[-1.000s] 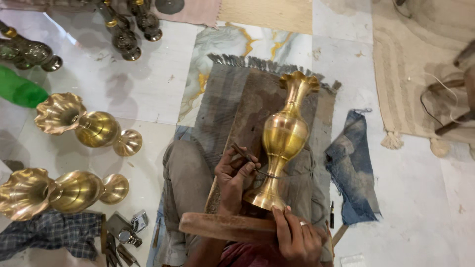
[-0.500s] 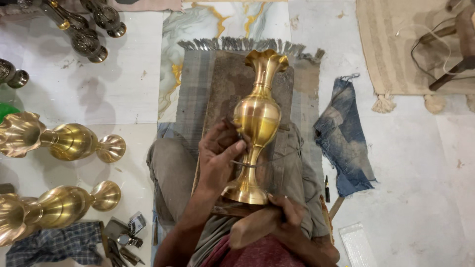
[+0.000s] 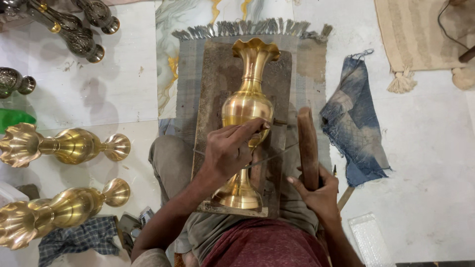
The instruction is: The person sits on the floor with a brass vase held on a metal forming stake and repeatedly strikes it with a wooden mallet to shape the metal body. They occasionally reposition the vase and use a small punch tool against the surface between hammering rounds.
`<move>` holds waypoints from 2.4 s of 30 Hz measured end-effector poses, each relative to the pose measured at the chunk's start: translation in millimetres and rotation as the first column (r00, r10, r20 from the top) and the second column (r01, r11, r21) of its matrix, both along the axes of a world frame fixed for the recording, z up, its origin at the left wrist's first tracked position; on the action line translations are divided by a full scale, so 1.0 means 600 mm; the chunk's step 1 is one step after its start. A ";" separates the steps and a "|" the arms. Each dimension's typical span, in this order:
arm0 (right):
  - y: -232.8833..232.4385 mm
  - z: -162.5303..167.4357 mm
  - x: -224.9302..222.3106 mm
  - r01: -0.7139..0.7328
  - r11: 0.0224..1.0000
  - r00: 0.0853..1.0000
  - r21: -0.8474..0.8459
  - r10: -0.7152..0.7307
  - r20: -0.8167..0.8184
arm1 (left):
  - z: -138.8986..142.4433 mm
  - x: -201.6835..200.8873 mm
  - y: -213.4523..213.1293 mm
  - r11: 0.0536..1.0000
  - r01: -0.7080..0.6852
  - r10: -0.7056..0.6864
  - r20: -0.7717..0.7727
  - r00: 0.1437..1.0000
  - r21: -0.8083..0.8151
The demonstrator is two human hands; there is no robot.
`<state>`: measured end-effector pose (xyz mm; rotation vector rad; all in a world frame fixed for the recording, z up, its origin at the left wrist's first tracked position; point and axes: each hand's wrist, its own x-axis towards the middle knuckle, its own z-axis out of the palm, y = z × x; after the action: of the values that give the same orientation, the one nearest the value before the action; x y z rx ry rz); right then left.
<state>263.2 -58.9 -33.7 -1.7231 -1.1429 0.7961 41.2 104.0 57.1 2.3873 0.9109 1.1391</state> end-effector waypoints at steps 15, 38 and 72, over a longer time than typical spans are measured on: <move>0.138 0.269 0.094 -0.439 0.896 0.611 0.060 0.250 0.751 | -0.010 -0.002 -0.002 0.998 -0.049 0.050 -0.027 0.998 0.049; 0.167 0.251 0.060 -0.349 0.937 0.912 0.021 0.334 0.239 | 0.009 0.003 0.001 1.000 -0.027 0.026 -0.050 0.998 -0.016; 0.109 0.193 0.073 -0.184 0.973 0.981 0.137 0.174 0.085 | 0.013 -0.012 0.013 0.986 0.164 -0.169 -0.152 0.974 -0.041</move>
<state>306.8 6.5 82.2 -1.5556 -1.3864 0.7448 34.0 111.9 65.0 2.5027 0.7502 0.8836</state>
